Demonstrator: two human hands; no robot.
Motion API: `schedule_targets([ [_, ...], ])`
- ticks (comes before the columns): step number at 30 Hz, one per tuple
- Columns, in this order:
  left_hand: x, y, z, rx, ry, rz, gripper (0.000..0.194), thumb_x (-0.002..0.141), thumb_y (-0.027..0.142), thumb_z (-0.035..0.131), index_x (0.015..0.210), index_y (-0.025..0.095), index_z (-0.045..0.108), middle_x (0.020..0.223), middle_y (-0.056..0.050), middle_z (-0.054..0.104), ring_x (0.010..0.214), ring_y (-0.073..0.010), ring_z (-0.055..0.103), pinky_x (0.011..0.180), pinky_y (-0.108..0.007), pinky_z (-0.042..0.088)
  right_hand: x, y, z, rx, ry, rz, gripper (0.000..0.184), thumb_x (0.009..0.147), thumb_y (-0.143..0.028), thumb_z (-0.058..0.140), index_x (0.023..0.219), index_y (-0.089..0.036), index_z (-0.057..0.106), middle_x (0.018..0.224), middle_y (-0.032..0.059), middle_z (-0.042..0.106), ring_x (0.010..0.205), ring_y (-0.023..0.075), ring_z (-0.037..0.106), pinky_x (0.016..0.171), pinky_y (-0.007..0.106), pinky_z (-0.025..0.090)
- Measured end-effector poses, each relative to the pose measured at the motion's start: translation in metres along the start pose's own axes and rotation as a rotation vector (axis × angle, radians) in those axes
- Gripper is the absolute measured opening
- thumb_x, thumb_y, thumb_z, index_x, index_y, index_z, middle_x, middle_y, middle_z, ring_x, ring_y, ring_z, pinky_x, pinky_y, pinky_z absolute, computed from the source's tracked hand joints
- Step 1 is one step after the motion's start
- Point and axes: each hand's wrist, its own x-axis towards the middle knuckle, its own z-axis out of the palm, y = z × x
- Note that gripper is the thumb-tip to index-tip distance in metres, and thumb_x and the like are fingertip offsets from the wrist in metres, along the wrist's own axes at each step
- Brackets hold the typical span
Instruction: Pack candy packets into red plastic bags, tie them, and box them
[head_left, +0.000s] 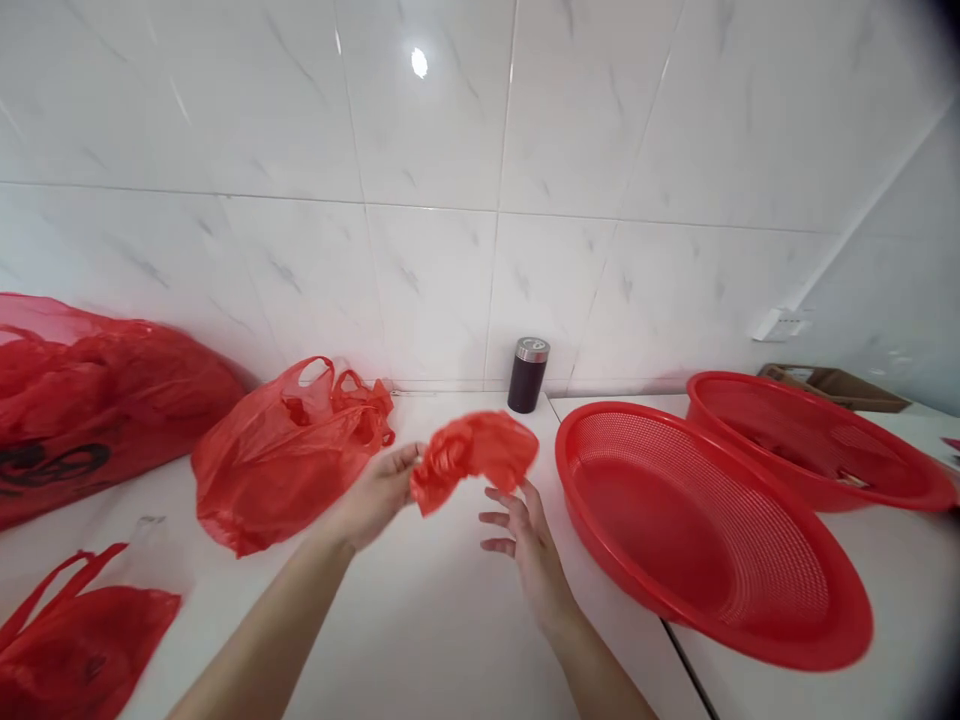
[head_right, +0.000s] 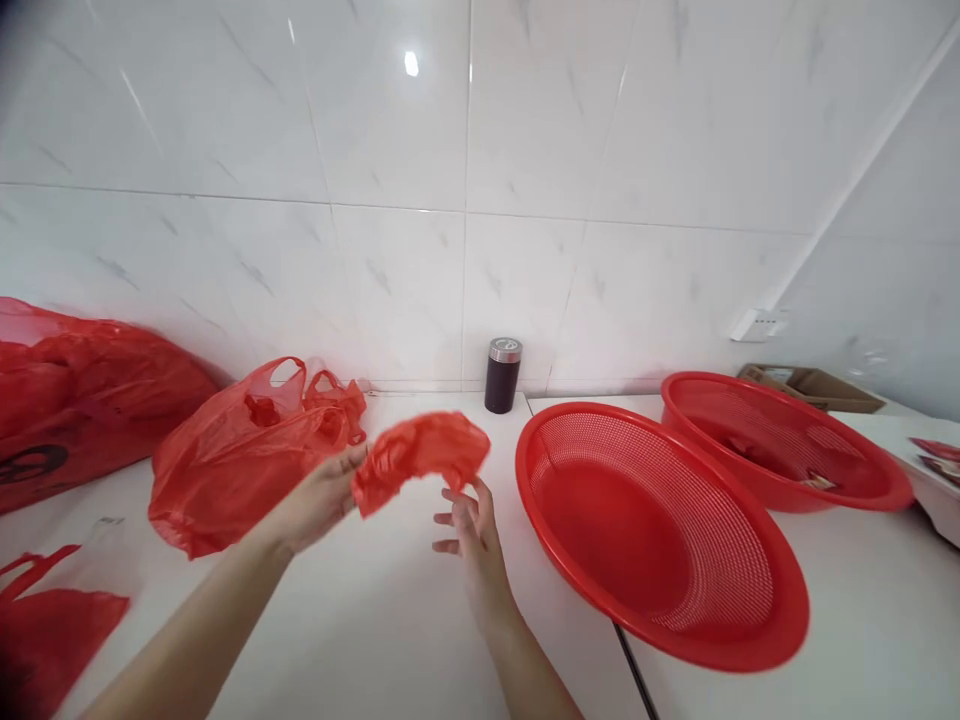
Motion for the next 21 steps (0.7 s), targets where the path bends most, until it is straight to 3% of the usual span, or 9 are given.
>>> schedule_targets([
  [3, -0.039, -0.028, 0.019, -0.041, -0.13, -0.085, 0.017, 0.081, 0.034, 0.066, 0.09, 0.02, 0.068, 0.079, -0.002, 0.067, 0.071, -0.0163, 0.06, 0.072, -0.03, 0.048, -0.007, -0.021, -0.001, 0.113, -0.096, -0.068, 0.034, 0.09, -0.049, 0.052, 0.116, -0.026, 0.055, 0.114, 0.0074, 0.06, 0.088, 0.0184, 0.06, 0.072, 0.034, 0.053],
  [5, -0.056, -0.045, 0.012, -0.089, -0.06, -0.106, 0.016, 0.083, 0.035, 0.064, 0.09, 0.021, 0.066, 0.076, 0.0, 0.063, 0.071, -0.0159, 0.057, 0.07, -0.029, 0.047, -0.014, -0.034, -0.005, 0.068, -0.072, -0.157, 0.023, 0.087, -0.041, 0.059, 0.099, -0.022, 0.063, 0.095, 0.0045, 0.064, 0.077, 0.0157, 0.058, 0.069, 0.031, 0.051],
  [8, -0.071, -0.064, -0.022, -0.123, 0.263, -0.108, 0.026, 0.08, 0.047, 0.064, 0.087, 0.023, 0.06, 0.073, 0.002, 0.059, 0.067, -0.0158, 0.056, 0.066, -0.028, 0.047, -0.024, -0.052, -0.019, -0.056, 0.131, -0.246, 0.013, 0.084, -0.033, 0.062, 0.088, -0.021, 0.065, 0.079, 0.0002, 0.062, 0.069, 0.0129, 0.054, 0.067, 0.027, 0.048],
  [11, -0.077, -0.068, -0.052, -0.053, 0.55, -0.091, 0.035, 0.072, 0.053, 0.07, 0.086, 0.024, 0.058, 0.087, 0.001, 0.063, 0.085, -0.0199, 0.061, 0.081, -0.034, 0.049, -0.029, -0.069, -0.036, -0.121, 0.346, -0.286, 0.012, 0.083, -0.032, 0.061, 0.086, -0.02, 0.062, 0.076, -0.0007, 0.061, 0.07, 0.0134, 0.054, 0.067, 0.026, 0.047],
  [13, -0.082, -0.06, -0.053, 0.013, 0.666, -0.039, 0.035, 0.071, 0.053, 0.07, 0.09, 0.026, 0.058, 0.102, 0.0, 0.062, 0.1, -0.0243, 0.06, 0.093, -0.042, 0.045, -0.032, -0.076, -0.042, -0.14, 0.404, -0.311, 0.013, 0.083, -0.031, 0.059, 0.09, -0.021, 0.061, 0.081, 0.0008, 0.063, 0.073, 0.0149, 0.056, 0.068, 0.027, 0.048],
  [16, -0.094, -0.037, -0.027, 0.176, 0.849, 0.107, 0.028, 0.075, 0.053, 0.066, 0.092, 0.033, 0.058, 0.104, 0.0, 0.061, 0.107, -0.028, 0.056, 0.101, -0.048, 0.038, -0.04, -0.081, -0.034, -0.274, 0.337, -0.393, 0.017, 0.086, -0.029, 0.057, 0.101, -0.023, 0.06, 0.09, 0.0029, 0.065, 0.076, 0.0162, 0.059, 0.068, 0.027, 0.049],
  [17, -0.099, -0.029, -0.014, 0.231, 0.827, 0.141, 0.025, 0.077, 0.053, 0.063, 0.091, 0.034, 0.058, 0.099, -0.001, 0.061, 0.103, -0.0285, 0.056, 0.099, -0.047, 0.039, -0.044, -0.08, -0.028, -0.336, 0.271, -0.442, 0.017, 0.087, -0.028, 0.056, 0.104, -0.024, 0.059, 0.092, 0.0027, 0.065, 0.076, 0.016, 0.06, 0.067, 0.027, 0.049],
  [18, -0.104, -0.022, -0.001, 0.254, 0.724, 0.146, 0.024, 0.079, 0.055, 0.059, 0.091, 0.034, 0.06, 0.095, -0.002, 0.061, 0.098, -0.029, 0.057, 0.094, -0.047, 0.042, -0.048, -0.078, -0.02, -0.394, 0.178, -0.496, 0.019, 0.088, -0.025, 0.054, 0.106, -0.026, 0.058, 0.093, 0.0025, 0.065, 0.076, 0.0158, 0.06, 0.067, 0.026, 0.049],
  [21, -0.114, -0.01, 0.032, 0.116, 0.188, 0.045, 0.039, 0.081, 0.063, 0.049, 0.1, 0.033, 0.065, 0.094, -0.007, 0.065, 0.084, -0.0295, 0.06, 0.072, -0.042, 0.05, -0.058, -0.066, 0.007, -0.511, -0.134, -0.647, 0.032, 0.086, -0.019, 0.053, 0.116, -0.028, 0.051, 0.101, 0.0028, 0.065, 0.083, 0.0178, 0.061, 0.073, 0.031, 0.05],
])
